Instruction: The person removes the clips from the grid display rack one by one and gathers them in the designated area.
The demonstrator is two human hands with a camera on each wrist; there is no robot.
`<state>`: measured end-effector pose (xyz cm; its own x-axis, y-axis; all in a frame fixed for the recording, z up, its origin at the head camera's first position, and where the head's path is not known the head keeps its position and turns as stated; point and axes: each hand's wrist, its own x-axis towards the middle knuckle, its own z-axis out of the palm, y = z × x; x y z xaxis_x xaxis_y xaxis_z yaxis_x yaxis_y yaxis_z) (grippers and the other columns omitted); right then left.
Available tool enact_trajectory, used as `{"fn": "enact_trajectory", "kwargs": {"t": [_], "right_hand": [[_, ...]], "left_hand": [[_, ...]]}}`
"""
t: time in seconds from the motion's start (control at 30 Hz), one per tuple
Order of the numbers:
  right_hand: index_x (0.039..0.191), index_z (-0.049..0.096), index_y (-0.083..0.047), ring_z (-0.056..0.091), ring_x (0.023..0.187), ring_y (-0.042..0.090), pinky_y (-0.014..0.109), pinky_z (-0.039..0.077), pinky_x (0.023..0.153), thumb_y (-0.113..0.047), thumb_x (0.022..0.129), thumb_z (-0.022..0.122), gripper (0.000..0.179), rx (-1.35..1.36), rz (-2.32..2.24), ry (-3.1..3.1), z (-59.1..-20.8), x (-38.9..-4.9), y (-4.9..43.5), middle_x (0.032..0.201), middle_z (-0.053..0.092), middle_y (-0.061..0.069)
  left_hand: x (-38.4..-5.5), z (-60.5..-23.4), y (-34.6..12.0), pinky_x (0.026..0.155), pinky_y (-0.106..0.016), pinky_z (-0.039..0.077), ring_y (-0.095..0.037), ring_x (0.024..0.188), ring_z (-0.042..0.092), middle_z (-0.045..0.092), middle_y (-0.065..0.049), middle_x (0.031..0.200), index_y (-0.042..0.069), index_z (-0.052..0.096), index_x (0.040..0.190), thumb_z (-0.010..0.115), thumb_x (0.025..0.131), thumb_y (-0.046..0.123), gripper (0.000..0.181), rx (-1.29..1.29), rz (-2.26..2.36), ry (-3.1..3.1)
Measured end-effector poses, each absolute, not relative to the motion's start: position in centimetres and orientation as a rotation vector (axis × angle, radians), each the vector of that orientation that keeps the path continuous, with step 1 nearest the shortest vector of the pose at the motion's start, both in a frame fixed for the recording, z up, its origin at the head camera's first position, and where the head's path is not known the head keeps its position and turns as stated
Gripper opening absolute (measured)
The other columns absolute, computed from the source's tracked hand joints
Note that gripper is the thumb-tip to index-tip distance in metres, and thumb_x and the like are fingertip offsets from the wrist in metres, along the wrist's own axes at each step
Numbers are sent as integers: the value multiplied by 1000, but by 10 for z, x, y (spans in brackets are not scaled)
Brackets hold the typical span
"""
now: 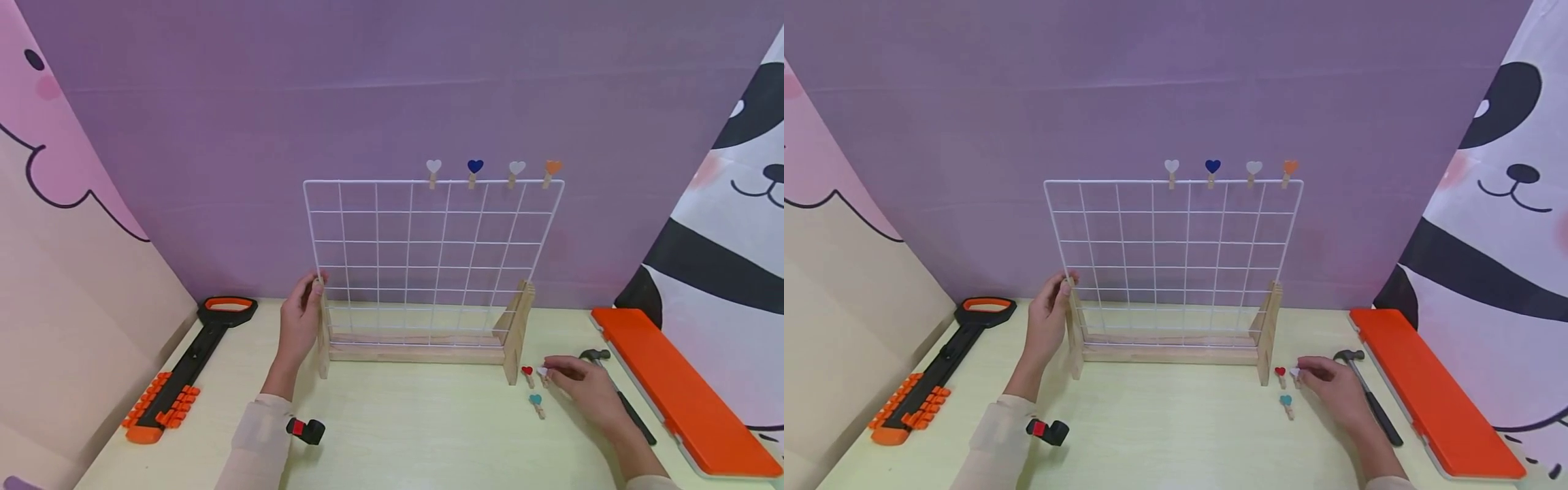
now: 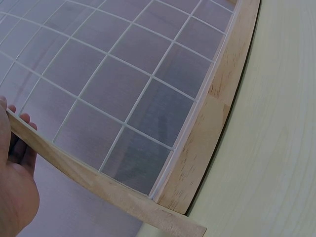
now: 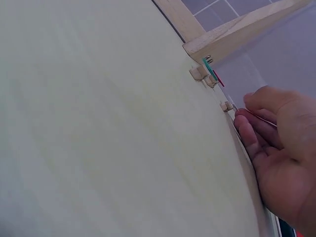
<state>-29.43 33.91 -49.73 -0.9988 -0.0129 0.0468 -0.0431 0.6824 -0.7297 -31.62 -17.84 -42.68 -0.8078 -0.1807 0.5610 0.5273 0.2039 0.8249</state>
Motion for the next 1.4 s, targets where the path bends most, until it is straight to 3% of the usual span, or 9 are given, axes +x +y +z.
{"fn": "enact_trajectory", "kwargs": {"t": [0.17, 0.37, 0.5, 0.8, 1.07, 1.4], "right_hand": [[141, 62, -5, 62, 93, -1, 13, 55, 80, -39, 106, 59, 48, 17, 1390, -2795, -487, -290, 344, 129, 71, 11], [140, 61, -3, 65, 97, -6, 7, 53, 83, -40, 105, 59, 51, 136, 1465, -2677, -457, -287, 343, 113, 71, -24], [138, 62, -2, 66, 96, -8, 8, 54, 81, -31, 105, 61, 44, 267, 1474, -2604, -430, -286, 338, 108, 67, -34], [134, 66, -3, 65, 100, -14, 7, 53, 83, -20, 103, 64, 35, 453, 1359, -2573, -367, -286, 318, 109, 70, -30], [134, 67, -12, 62, 109, -12, 5, 48, 87, -34, 103, 65, 38, 438, 1283, -2588, -322, -286, 304, 116, 70, -29], [132, 68, -16, 64, 111, -3, 4, 48, 89, -34, 103, 64, 35, 490, 1243, -2539, -272, -282, 291, 120, 71, -21]], "left_hand": [[-317, -428, -179, 103, -6, 44, -23, 130, 60, 65, -21, 138, 7, 59, 141, 53, 109, 21, 36, -315, -1669, -1934], [-316, -427, -178, 103, -7, 45, -26, 130, 61, 65, -24, 137, 6, 60, 140, 53, 109, 23, 36, -323, -1650, -1915], [-315, -426, -178, 105, -7, 44, -28, 131, 60, 64, -23, 138, 5, 59, 141, 53, 109, 21, 36, -319, -1659, -1911], [-315, -427, -177, 105, -7, 44, -27, 131, 59, 64, -23, 138, 5, 58, 141, 53, 109, 22, 37, -314, -1662, -1921], [-315, -427, -178, 106, -7, 43, -26, 131, 59, 63, -25, 138, 5, 58, 142, 53, 109, 22, 37, -322, -1648, -1928], [-317, -426, -178, 105, -7, 44, -28, 132, 60, 65, -21, 138, 5, 58, 142, 53, 109, 22, 37, -338, -1646, -1926]]}}
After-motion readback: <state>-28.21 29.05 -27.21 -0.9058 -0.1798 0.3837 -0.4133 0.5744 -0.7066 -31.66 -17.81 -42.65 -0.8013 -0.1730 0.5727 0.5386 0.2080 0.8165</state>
